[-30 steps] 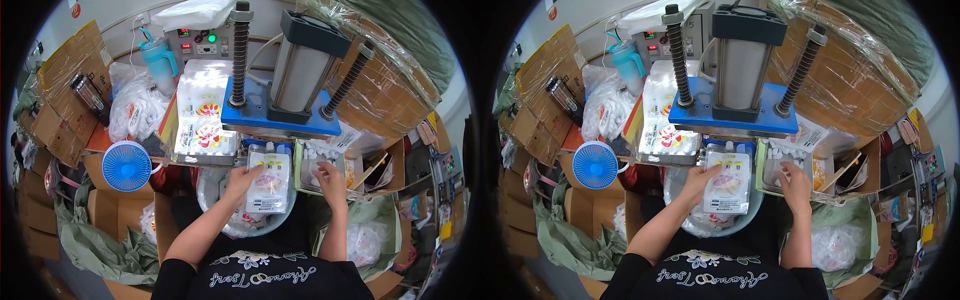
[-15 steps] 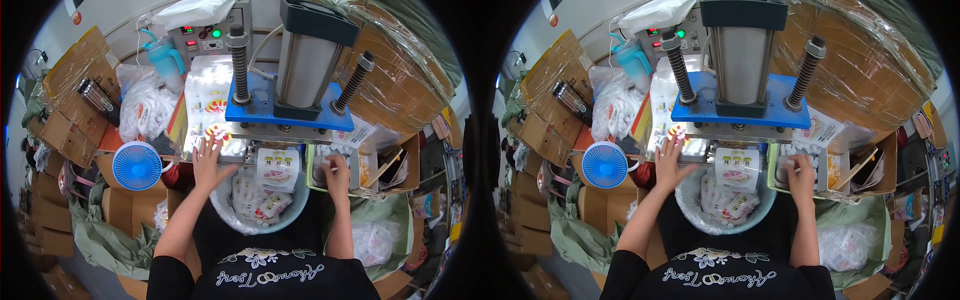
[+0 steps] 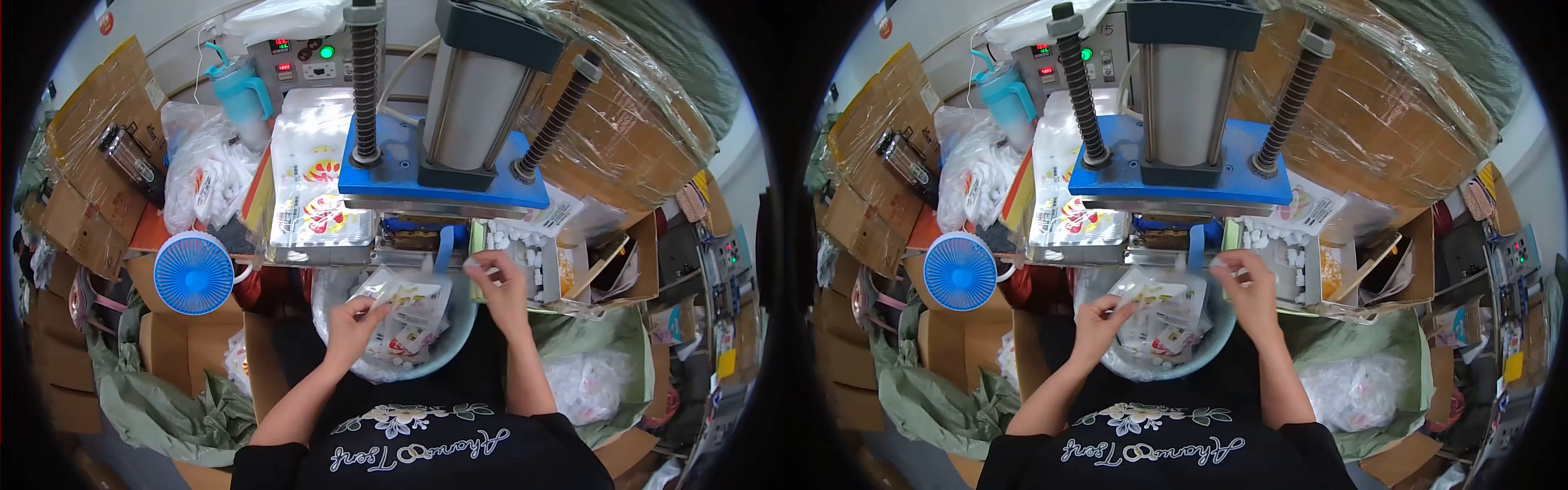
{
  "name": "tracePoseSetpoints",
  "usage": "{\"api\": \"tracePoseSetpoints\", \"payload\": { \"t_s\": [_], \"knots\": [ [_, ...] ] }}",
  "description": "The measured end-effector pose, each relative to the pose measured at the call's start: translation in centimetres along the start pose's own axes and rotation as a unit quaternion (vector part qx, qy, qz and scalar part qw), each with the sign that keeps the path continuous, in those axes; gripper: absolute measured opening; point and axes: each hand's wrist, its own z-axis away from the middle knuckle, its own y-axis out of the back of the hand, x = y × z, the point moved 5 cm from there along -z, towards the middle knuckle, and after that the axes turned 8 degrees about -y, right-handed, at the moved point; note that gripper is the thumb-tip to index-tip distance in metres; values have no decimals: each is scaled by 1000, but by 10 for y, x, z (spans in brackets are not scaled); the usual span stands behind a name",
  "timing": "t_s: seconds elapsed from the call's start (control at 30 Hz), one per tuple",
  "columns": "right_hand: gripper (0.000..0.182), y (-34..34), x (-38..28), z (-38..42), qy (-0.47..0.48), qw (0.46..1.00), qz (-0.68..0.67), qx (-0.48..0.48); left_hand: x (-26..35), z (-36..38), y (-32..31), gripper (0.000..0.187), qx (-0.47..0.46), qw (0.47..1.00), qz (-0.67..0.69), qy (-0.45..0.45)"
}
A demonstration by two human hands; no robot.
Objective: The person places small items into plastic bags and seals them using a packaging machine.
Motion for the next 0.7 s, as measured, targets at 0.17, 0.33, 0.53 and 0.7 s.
{"api": "tracePoseSetpoints", "payload": {
  "t_s": [0.17, 0.33, 0.53, 0.7],
  "knots": [
    [19, -39, -33, 19, 101, 987, 6, -121, -23, 15, -17, 13, -21, 998, -48, -18],
    [21, -46, -20, 21, 122, 951, 100, -265, -32, 17, -3, 15, -68, 994, -82, -22],
    [17, -40, -17, 11, 17, 979, -37, -198, -33, 13, -14, 16, -103, 990, -91, -26],
    [24, -38, -9, 9, 65, 962, 57, -260, -34, 11, -18, 20, -89, 995, -50, -9]
  ]
}}
